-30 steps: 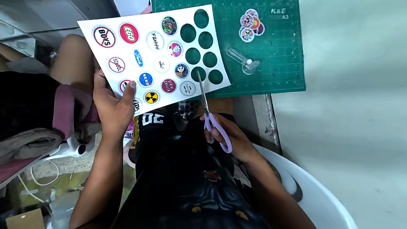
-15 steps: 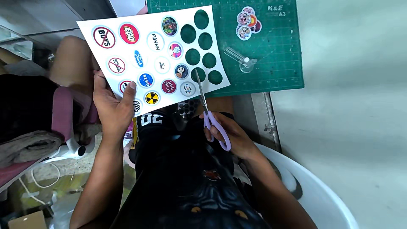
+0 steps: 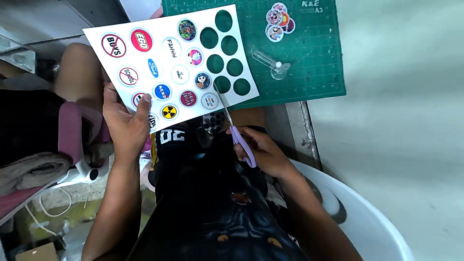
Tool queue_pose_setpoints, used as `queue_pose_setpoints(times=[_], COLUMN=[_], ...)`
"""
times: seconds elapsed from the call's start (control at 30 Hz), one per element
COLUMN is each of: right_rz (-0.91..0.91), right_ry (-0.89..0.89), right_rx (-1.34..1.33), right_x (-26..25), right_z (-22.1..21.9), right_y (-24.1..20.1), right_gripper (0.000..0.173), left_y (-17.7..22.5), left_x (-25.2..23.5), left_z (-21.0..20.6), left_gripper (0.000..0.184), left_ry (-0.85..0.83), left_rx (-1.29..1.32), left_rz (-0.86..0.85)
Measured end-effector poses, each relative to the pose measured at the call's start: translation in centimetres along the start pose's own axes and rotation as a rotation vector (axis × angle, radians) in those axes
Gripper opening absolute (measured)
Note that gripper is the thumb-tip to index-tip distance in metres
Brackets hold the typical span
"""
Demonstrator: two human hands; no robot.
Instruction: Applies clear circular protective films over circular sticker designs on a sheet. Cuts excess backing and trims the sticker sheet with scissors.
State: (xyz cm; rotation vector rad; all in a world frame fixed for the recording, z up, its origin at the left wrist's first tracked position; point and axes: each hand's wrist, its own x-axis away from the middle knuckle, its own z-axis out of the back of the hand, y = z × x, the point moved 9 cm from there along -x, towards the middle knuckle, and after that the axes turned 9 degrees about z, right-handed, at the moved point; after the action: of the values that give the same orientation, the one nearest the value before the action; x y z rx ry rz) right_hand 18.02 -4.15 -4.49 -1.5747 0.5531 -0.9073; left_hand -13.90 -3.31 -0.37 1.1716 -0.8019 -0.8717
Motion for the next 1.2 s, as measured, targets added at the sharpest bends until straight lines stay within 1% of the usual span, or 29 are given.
queue_pose_setpoints(times=[0.33,0.4,0.47,0.53,0.63,0.77,0.87,0.97,1.1,1.2], right_rz=[-0.001,0.026,0.088,0.133,0.143,0.153,0.158,0.163,0.174,0.171], right_ry=[0.032,0.028,0.019,0.016,0.017,0.011,0.011,0.022,0.042,0.050], right_rx=[-0.015,-0.042,-0.110,-0.157,-0.171,-0.190,-0.209,-0.223,-0.213,-0.224], right_x=[0.1,0.0,0.0,-0.2,-0.4,-0.8,-1.0,-1.3,-1.8,-2.0], right_z=[-0.3,-0.6,-0.8,-0.8,-0.7,-0.8,-0.9,-1.0,-1.1,-1.2], right_y=[0.2,0.3,0.5,0.5,0.4,0.2,0.2,0.2,0.1,0.1], right_gripper=[0.041,0.043,0.052,0.056,0.057,0.058,0.056,0.050,0.047,0.040], left_y=[-0.2,0.0,0.2,0.2,0.2,0.0,0.0,0.3,0.5,0.4], left_x=[-0.2,0.0,0.1,0.3,0.6,0.7,0.8,1.3,1.7,1.7], left_z=[-0.3,-0.5,-0.8,-0.8,-0.7,-0.3,-0.1,-0.5,-0.7,-0.7], left_gripper=[0.049,0.047,0.046,0.047,0.049,0.046,0.048,0.047,0.049,0.048], left_ry=[0.007,-0.004,-0.017,-0.020,-0.011,-0.001,-0.017,-0.023,-0.020,-0.018], left_rx=[0.009,0.014,0.023,0.015,0.017,0.060,0.066,0.040,0.051,0.061], left_rz=[0.019,0.021,0.025,0.025,0.022,0.051,0.058,0.065,0.035,0.035])
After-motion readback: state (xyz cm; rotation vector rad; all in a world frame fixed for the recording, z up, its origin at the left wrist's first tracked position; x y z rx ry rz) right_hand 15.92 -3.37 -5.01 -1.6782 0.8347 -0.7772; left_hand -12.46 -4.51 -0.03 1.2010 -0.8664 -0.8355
